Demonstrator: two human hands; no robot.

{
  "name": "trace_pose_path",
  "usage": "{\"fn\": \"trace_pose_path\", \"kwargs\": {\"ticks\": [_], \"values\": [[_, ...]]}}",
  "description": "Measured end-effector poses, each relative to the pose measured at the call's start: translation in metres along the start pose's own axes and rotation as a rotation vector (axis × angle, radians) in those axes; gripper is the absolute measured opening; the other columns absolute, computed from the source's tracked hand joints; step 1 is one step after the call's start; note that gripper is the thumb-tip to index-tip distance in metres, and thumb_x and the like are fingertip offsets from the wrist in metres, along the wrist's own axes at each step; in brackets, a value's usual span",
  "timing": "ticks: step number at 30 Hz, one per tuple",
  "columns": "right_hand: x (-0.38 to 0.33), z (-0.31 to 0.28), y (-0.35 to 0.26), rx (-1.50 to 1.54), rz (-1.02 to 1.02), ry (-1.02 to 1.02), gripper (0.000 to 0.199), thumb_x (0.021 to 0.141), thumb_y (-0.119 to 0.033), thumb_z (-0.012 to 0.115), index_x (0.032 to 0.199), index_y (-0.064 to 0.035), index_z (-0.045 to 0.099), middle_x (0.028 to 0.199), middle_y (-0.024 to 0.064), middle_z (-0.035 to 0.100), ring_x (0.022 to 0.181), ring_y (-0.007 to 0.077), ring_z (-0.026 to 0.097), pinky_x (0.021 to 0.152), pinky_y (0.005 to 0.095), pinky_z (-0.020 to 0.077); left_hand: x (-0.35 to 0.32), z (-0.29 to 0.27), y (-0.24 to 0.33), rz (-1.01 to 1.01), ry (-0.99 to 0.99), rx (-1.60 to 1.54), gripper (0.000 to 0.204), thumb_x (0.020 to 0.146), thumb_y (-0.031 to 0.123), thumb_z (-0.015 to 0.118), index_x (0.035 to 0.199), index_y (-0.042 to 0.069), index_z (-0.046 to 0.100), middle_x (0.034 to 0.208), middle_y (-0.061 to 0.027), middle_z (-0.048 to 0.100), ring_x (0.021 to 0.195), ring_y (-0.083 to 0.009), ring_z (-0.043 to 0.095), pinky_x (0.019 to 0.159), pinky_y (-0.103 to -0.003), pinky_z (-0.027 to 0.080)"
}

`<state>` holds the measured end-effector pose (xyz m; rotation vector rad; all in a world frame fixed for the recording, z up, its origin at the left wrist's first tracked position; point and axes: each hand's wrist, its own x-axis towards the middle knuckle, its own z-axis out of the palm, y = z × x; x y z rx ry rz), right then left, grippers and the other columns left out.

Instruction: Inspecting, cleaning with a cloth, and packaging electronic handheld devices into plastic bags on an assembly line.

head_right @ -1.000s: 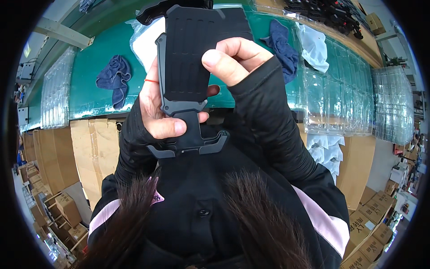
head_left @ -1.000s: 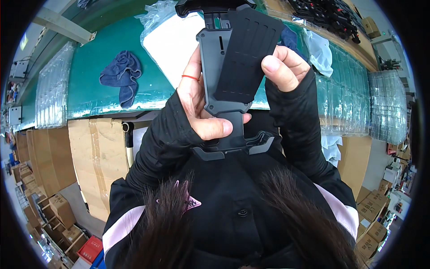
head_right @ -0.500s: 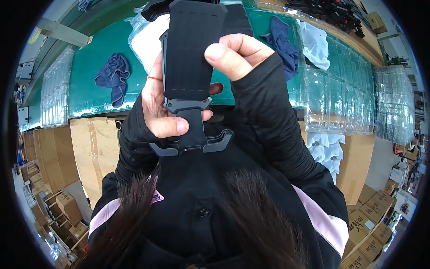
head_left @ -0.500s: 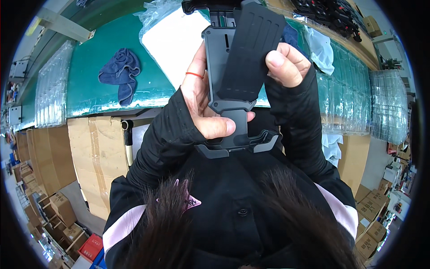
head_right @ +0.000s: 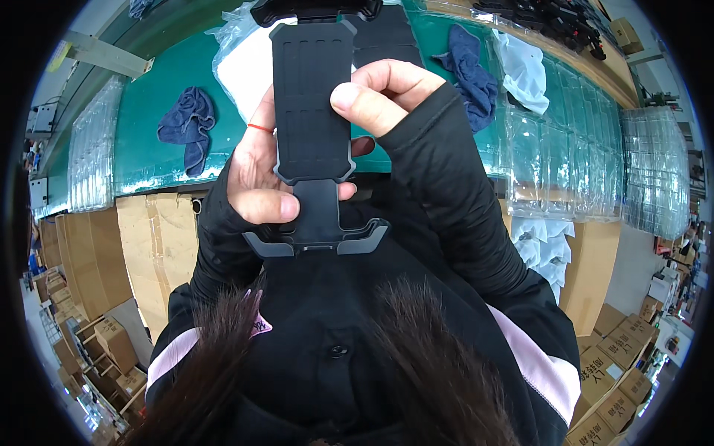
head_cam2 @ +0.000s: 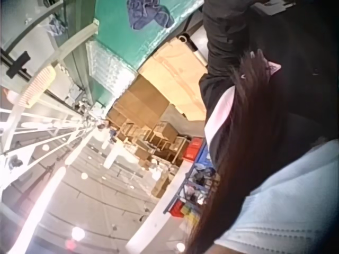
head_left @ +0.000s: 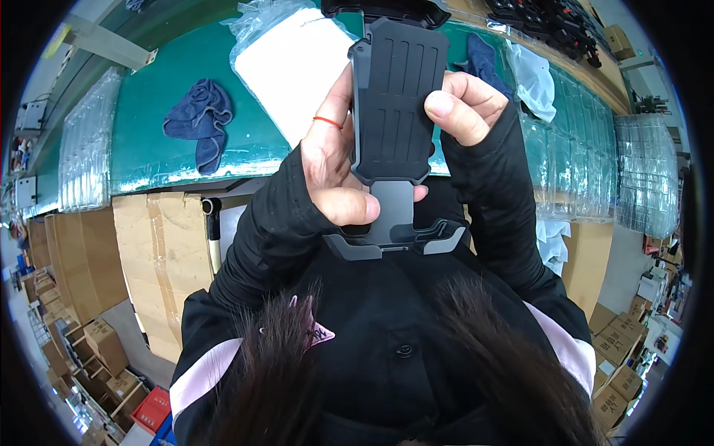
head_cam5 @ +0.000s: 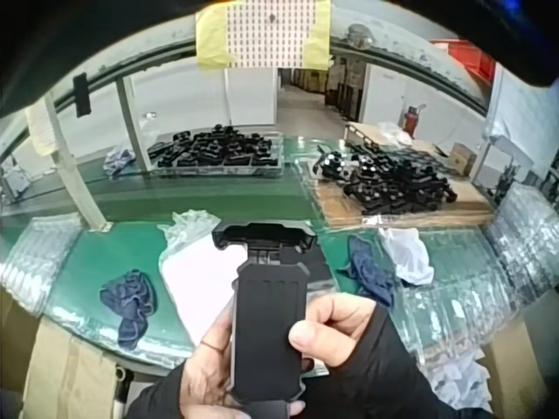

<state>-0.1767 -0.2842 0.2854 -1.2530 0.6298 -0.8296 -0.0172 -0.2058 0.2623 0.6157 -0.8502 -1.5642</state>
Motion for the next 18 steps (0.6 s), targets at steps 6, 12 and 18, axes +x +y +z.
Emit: {"fn": "trace_pose_path", "kwargs": {"ticks": [6, 12, 18], "values": [[0.0031, -0.0013, 0.0006, -0.022, -0.011, -0.016, 0.016, 0.081, -0.018, 0.065, 0.083, -0.0036, 0.06, 0.077, 0.0014, 0.061, 0.069, 0.0082, 0.057, 0.06, 0.0234, 0.0474, 0.0021, -0.003, 0.0037, -0.03, -0.033, -0.121, 0.114, 0.053, 0.003, 0.062, 0.144, 0.013, -0.005, 0.131, -0.0182, 0.035, 0.109, -0.0299, 0.049, 0.082, -0.047, 0.052], [0.0025, -0.0004, -0.003, -0.121, -0.016, 0.032, 0.015, 0.081, -0.016, 0.066, 0.082, -0.0028, 0.059, 0.076, 0.002, 0.06, 0.066, 0.0078, 0.057, 0.06, 0.0218, 0.0473, 0.0054, -0.0072, 0.0047, -0.052, -0.086, -0.261, 0.105, 0.061, 0.003, 0.066, 0.144, 0.021, 0.005, 0.137, -0.0215, 0.03, 0.119, -0.0436, 0.043, 0.087, -0.056, 0.047], [0.0001, 0.0015, -0.0052, -0.162, -0.04, 0.055, 0.013, 0.081, -0.014, 0.066, 0.081, -0.0026, 0.059, 0.071, -0.0003, 0.054, 0.063, 0.0074, 0.055, 0.055, 0.0215, 0.0484, 0.0066, -0.0059, 0.0002, -0.038, -0.063, -0.156, 0.094, 0.069, 0.005, 0.058, 0.144, 0.022, 0.004, 0.138, -0.0208, 0.027, 0.118, -0.0408, 0.044, 0.084, -0.056, 0.049]]}}
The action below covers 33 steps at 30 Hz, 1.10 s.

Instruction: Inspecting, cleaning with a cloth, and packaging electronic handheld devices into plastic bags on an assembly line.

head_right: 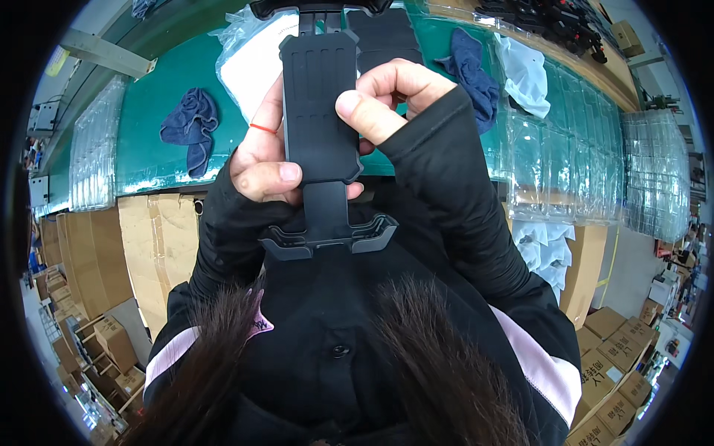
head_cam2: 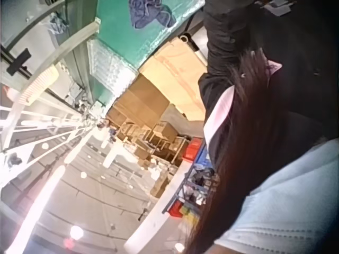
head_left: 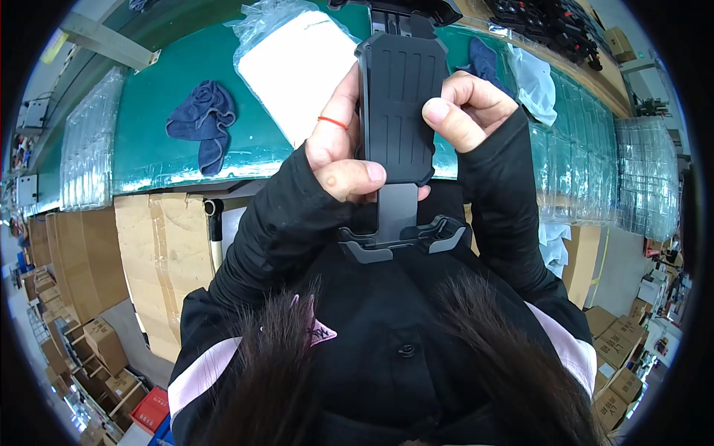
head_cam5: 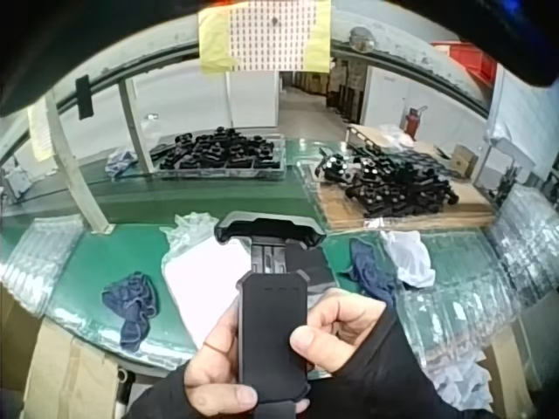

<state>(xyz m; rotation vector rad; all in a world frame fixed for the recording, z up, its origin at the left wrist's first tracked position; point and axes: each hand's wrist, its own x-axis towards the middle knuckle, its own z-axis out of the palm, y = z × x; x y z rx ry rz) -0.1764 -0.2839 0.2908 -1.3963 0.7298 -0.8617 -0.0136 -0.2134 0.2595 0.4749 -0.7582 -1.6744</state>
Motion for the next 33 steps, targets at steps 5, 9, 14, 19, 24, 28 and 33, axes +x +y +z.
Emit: {"fn": "trace_pose_path", "kwargs": {"ticks": [5, 9, 14, 19, 24, 28, 33], "values": [[-0.003, 0.007, -0.007, -0.049, -0.028, 0.056, 0.013, 0.08, -0.011, 0.066, 0.076, -0.0009, 0.058, 0.072, 0.0015, 0.049, 0.06, 0.0078, 0.054, 0.041, 0.0214, 0.0485, 0.001, 0.004, -0.003, 0.089, 0.06, 0.054, 0.085, 0.074, 0.012, 0.059, 0.144, 0.016, 0.01, 0.137, -0.0193, 0.031, 0.118, -0.035, 0.045, 0.086, -0.052, 0.048], [-0.006, 0.013, -0.013, -0.22, -0.151, 0.115, 0.014, 0.077, -0.009, 0.067, 0.071, 0.0008, 0.058, 0.072, 0.0039, 0.05, 0.059, 0.0086, 0.054, 0.038, 0.021, 0.0481, 0.004, 0.006, -0.009, 0.218, 0.106, 0.182, 0.083, 0.08, 0.018, 0.057, 0.143, 0.007, 0.004, 0.133, -0.0182, 0.035, 0.11, -0.0259, 0.05, 0.076, -0.041, 0.054], [-0.005, 0.008, -0.004, -0.464, -0.351, 0.157, 0.015, 0.071, -0.011, 0.071, 0.066, -0.0021, 0.059, 0.066, 0.0034, 0.052, 0.064, 0.0128, 0.052, 0.054, 0.0273, 0.0423, 0.001, 0.005, -0.014, 0.326, 0.122, 0.319, 0.08, 0.081, 0.019, 0.057, 0.143, 0.004, 0.008, 0.135, -0.0177, 0.035, 0.123, -0.0247, 0.04, 0.096, -0.036, 0.04], [-0.006, 0.008, -0.006, -0.558, -0.402, 0.149, 0.015, 0.069, -0.013, 0.071, 0.065, -0.0053, 0.059, 0.065, 0.0021, 0.052, 0.066, 0.0158, 0.051, 0.067, 0.0315, 0.0368, -0.002, 0.001, -0.015, 0.322, 0.102, 0.306, 0.079, 0.081, 0.017, 0.056, 0.143, 0.004, 0.009, 0.137, -0.017, 0.034, 0.126, -0.0252, 0.037, 0.103, -0.037, 0.032], [-0.005, 0.01, -0.008, -0.616, -0.434, 0.141, 0.015, 0.068, -0.014, 0.07, 0.064, -0.0073, 0.057, 0.065, 0.0014, 0.051, 0.066, 0.0164, 0.05, 0.071, 0.0318, 0.0344, -0.004, 0.001, -0.019, 0.338, 0.128, 0.257, 0.078, 0.08, 0.014, 0.055, 0.143, 0.005, 0.01, 0.139, -0.0163, 0.032, 0.126, -0.0255, 0.037, 0.103, -0.038, 0.031], [-0.005, 0.01, -0.011, -0.717, -0.479, 0.142, 0.016, 0.066, -0.014, 0.069, 0.063, -0.0083, 0.054, 0.064, 0.0007, 0.049, 0.065, 0.0174, 0.05, 0.072, 0.0327, 0.0332, -0.006, 0.002, -0.022, 0.362, 0.129, 0.257, 0.077, 0.08, 0.012, 0.055, 0.143, 0.006, 0.011, 0.139, -0.0165, 0.031, 0.127, -0.0257, 0.036, 0.104, -0.038, 0.03], [-0.003, 0.011, -0.021, -0.963, -0.666, 0.126, 0.02, 0.071, -0.016, 0.067, 0.063, -0.0064, 0.052, 0.064, 0.0024, 0.049, 0.062, 0.0182, 0.047, 0.07, 0.031, 0.0343, -0.007, 0.007, -0.026, 0.435, 0.107, 0.296, 0.075, 0.083, 0.014, 0.054, 0.143, 0.006, 0.011, 0.138, -0.0166, 0.033, 0.127, -0.0245, 0.036, 0.105, -0.038, 0.028]]}}
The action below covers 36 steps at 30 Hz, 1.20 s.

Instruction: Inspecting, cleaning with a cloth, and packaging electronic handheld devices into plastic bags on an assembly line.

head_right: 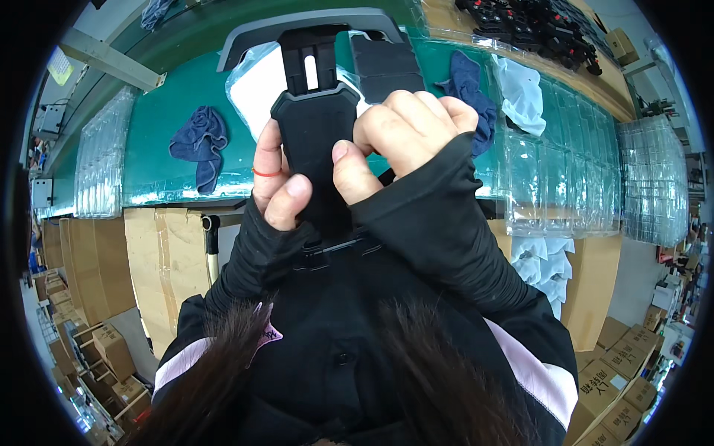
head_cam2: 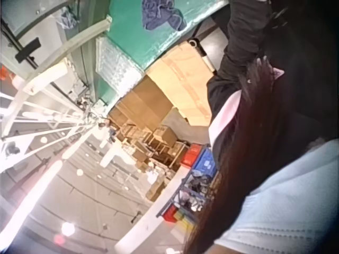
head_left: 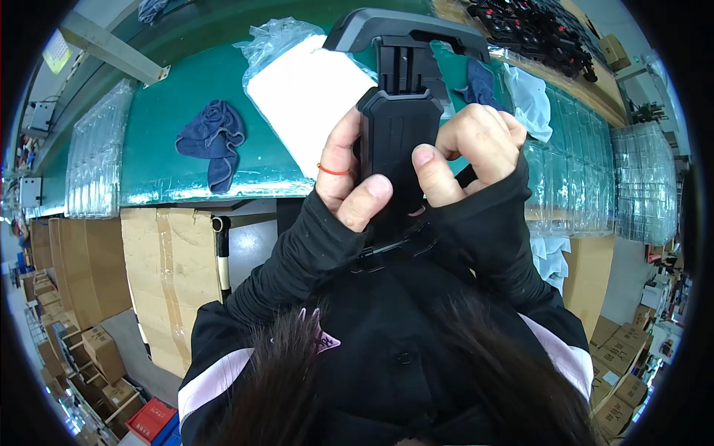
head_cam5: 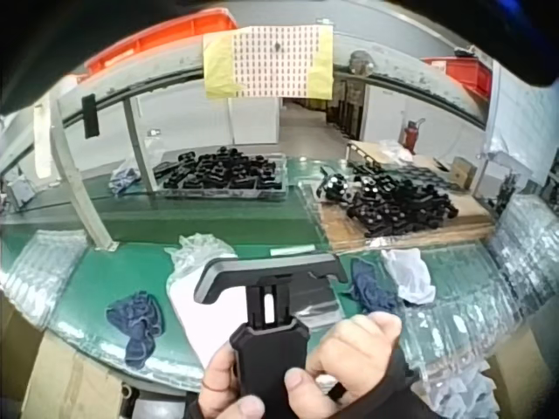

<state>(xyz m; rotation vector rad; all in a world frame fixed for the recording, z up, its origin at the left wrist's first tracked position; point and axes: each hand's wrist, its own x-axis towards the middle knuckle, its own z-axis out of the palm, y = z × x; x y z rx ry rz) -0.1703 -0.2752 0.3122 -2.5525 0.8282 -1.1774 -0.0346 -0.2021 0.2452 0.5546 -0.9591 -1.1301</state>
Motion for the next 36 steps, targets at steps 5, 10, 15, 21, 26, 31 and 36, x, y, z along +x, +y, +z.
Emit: {"fn": "trace_pose_path", "kwargs": {"ticks": [5, 10, 15, 21, 26, 31, 36], "values": [[0.001, 0.001, 0.017, 0.027, 0.055, 0.037, 0.018, 0.075, -0.022, 0.065, 0.068, -0.0072, 0.058, 0.067, 0.0036, 0.053, 0.066, 0.0204, 0.052, 0.074, 0.0376, 0.0354, -0.003, 0.003, 0.006, -0.123, 0.03, -0.036, 0.067, 0.09, 0.02, 0.05, 0.143, 0.008, 0.01, 0.137, -0.0154, 0.035, 0.12, -0.0218, 0.043, 0.093, -0.036, 0.044], [0.005, 0.005, 0.012, 0.804, 0.555, 0.007, 0.023, 0.079, -0.023, 0.067, 0.085, -0.0013, 0.063, 0.076, 0.0034, 0.06, 0.075, 0.0106, 0.055, 0.068, 0.0253, 0.043, -0.001, 0.004, 0.007, -0.219, 0.048, -0.005, 0.064, 0.087, 0.026, 0.051, 0.14, 0.008, 0.021, 0.128, -0.0173, 0.044, 0.108, -0.0278, 0.053, 0.079, -0.039, 0.054], [0.003, 0.017, 0.015, 0.992, 0.619, -0.004, 0.03, 0.075, -0.023, 0.071, 0.093, -0.001, 0.061, 0.079, 0.003, 0.059, 0.073, 0.0086, 0.054, 0.068, 0.0238, 0.0434, -0.004, -0.008, 0.003, -0.194, 0.03, 0.451, 0.064, 0.087, 0.025, 0.051, 0.141, 0.008, 0.022, 0.127, -0.0155, 0.045, 0.111, -0.0262, 0.052, 0.084, -0.038, 0.051], [0.007, 0.021, 0.007, 0.927, 0.637, 0.005, 0.031, 0.074, -0.024, 0.073, 0.091, -0.0013, 0.06, 0.074, 0.002, 0.058, 0.068, 0.0088, 0.054, 0.06, 0.024, 0.0438, 0.002, 0.002, 0.006, -0.227, 0.064, 0.31, 0.06, 0.087, 0.022, 0.051, 0.14, 0.009, 0.026, 0.132, -0.0136, 0.043, 0.12, -0.0235, 0.044, 0.098, -0.036, 0.039], [0.008, 0.007, 0.017, 1.084, 0.72, -0.127, 0.035, 0.081, -0.021, 0.066, 0.103, 0.0041, 0.058, 0.08, 0.0077, 0.062, 0.063, 0.0113, 0.059, 0.051, 0.025, 0.0475, 0.01, 0.002, 0.014, -0.343, 0.056, -0.154, 0.066, 0.089, 0.032, 0.049, 0.141, 0.008, 0.018, 0.12, -0.0168, 0.049, 0.086, -0.0252, 0.062, 0.06, -0.035, 0.058], [0.003, 0.005, 0.031, 1.028, 0.695, -0.184, 0.036, 0.082, -0.019, 0.065, 0.107, 0.0062, 0.057, 0.085, 0.0106, 0.063, 0.067, 0.0132, 0.061, 0.054, 0.0256, 0.0496, 0.013, -0.003, 0.008, -0.375, 0.006, -0.234, 0.064, 0.089, 0.033, 0.048, 0.141, 0.012, 0.019, 0.117, -0.0181, 0.048, 0.089, -0.0306, 0.062, 0.06, -0.042, 0.059], [0.004, 0.006, 0.033, 1.08, 0.705, -0.215, 0.037, 0.083, -0.014, 0.062, 0.114, 0.0066, 0.055, 0.092, 0.0112, 0.064, 0.084, 0.0142, 0.061, 0.073, 0.0257, 0.0496, 0.014, -0.003, 0.012, -0.394, 0.04, -0.187, 0.068, 0.087, 0.038, 0.052, 0.141, 0.013, 0.018, 0.118, -0.0181, 0.047, 0.09, -0.0325, 0.062, 0.059, -0.045, 0.059]]}}
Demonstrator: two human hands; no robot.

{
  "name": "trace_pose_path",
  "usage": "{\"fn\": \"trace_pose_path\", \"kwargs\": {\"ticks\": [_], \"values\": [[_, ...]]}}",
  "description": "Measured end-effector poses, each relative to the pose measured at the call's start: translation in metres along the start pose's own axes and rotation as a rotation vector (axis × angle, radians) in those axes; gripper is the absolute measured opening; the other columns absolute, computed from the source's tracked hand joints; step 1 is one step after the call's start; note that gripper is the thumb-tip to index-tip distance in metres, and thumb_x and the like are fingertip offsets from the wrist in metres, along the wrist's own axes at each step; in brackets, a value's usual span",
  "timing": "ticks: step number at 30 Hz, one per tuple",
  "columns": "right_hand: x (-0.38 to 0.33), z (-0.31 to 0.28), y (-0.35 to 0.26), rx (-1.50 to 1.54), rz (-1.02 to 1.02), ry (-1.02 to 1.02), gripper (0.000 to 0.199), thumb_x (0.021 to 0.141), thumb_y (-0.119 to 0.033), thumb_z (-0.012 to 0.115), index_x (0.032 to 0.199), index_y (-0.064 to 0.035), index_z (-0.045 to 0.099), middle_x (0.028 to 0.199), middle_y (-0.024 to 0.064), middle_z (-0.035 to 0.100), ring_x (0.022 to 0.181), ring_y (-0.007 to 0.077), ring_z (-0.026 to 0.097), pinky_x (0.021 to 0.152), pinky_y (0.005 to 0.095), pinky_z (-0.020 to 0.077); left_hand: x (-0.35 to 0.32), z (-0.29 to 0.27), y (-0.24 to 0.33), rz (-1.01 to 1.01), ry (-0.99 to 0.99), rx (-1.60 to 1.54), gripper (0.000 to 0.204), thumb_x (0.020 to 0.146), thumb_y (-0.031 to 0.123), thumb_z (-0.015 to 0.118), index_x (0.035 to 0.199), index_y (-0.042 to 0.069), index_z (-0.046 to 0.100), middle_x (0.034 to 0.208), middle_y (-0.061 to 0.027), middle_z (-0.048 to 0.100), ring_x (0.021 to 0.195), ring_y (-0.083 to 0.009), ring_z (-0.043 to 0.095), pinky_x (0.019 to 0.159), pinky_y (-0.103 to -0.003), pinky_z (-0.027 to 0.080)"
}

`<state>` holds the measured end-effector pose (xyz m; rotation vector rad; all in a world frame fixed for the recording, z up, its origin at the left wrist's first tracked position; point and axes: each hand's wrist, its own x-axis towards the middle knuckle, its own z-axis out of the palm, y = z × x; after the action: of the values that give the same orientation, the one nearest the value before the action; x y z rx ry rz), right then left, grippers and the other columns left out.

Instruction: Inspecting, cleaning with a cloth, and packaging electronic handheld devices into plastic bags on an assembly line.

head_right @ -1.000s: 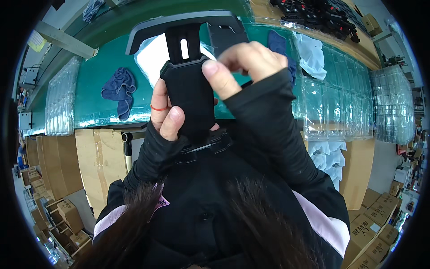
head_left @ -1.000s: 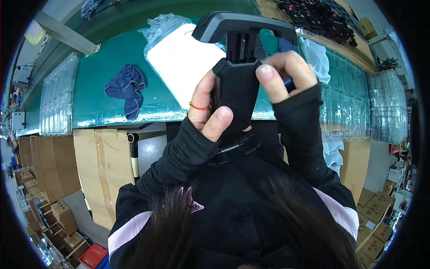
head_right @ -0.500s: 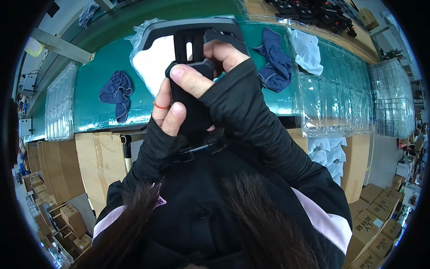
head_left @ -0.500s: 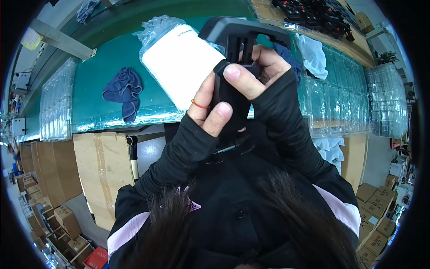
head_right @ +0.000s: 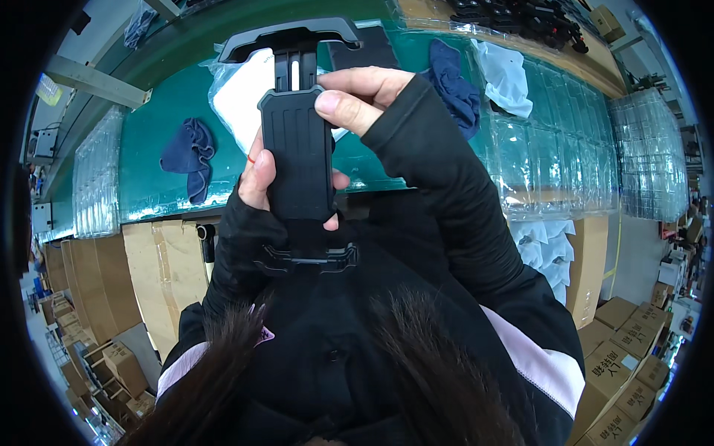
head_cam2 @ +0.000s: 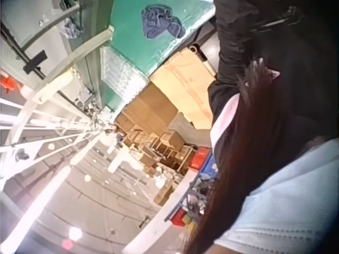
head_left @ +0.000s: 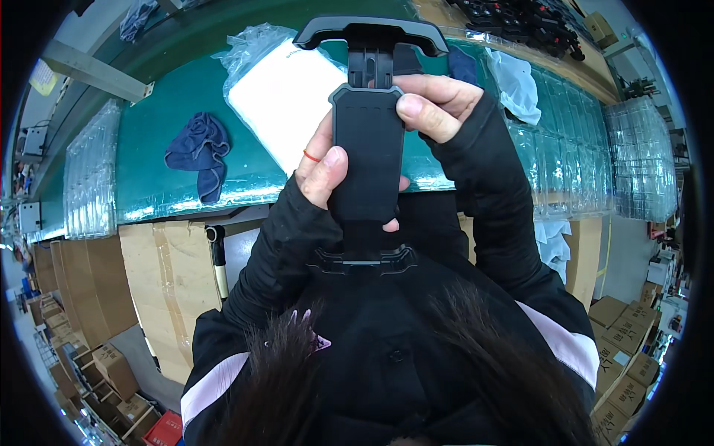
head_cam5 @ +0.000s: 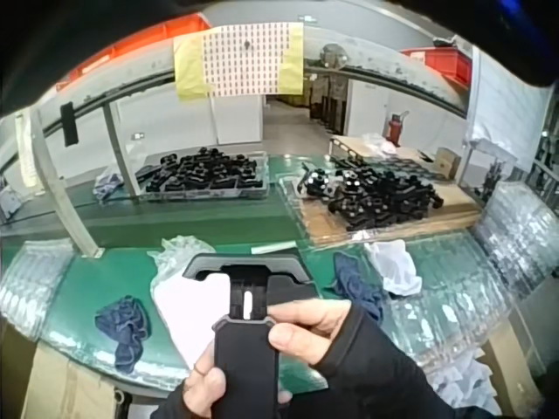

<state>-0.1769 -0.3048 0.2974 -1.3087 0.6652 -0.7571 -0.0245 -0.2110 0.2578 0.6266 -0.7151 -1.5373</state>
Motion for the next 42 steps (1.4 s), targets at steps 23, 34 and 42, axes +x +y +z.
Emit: {"fn": "trace_pose_path", "kwargs": {"ticks": [23, 34, 42], "values": [[-0.007, -0.016, -0.015, -0.248, -0.065, -0.068, 0.027, 0.078, -0.007, 0.061, 0.103, 0.0042, 0.063, 0.087, 0.0101, 0.067, 0.08, 0.0135, 0.063, 0.074, 0.0263, 0.0503, -0.004, -0.002, -0.004, -0.01, -0.069, 0.078, 0.068, 0.088, 0.038, 0.051, 0.14, 0.006, 0.019, 0.121, -0.0218, 0.047, 0.088, -0.0289, 0.063, 0.062, -0.038, 0.058], [-0.004, -0.013, -0.007, -0.183, -0.035, -0.052, 0.026, 0.079, -0.008, 0.06, 0.1, 0.0059, 0.063, 0.082, 0.0095, 0.066, 0.077, 0.0136, 0.063, 0.071, 0.0247, 0.0501, -0.005, -0.003, 0.0, -0.018, -0.057, 0.055, 0.063, 0.09, 0.032, 0.047, 0.14, 0.008, 0.019, 0.119, -0.0206, 0.048, 0.089, -0.0285, 0.062, 0.06, -0.038, 0.059], [-0.003, -0.006, 0.003, -0.241, -0.032, 0.09, 0.026, 0.083, -0.016, 0.062, 0.097, 0.0044, 0.064, 0.077, 0.0082, 0.065, 0.072, 0.012, 0.061, 0.066, 0.0242, 0.0487, -0.002, -0.006, -0.005, -0.055, -0.045, -0.012, 0.062, 0.089, 0.033, 0.049, 0.14, 0.011, 0.021, 0.117, -0.0204, 0.049, 0.086, -0.0327, 0.063, 0.057, -0.044, 0.059]]}}
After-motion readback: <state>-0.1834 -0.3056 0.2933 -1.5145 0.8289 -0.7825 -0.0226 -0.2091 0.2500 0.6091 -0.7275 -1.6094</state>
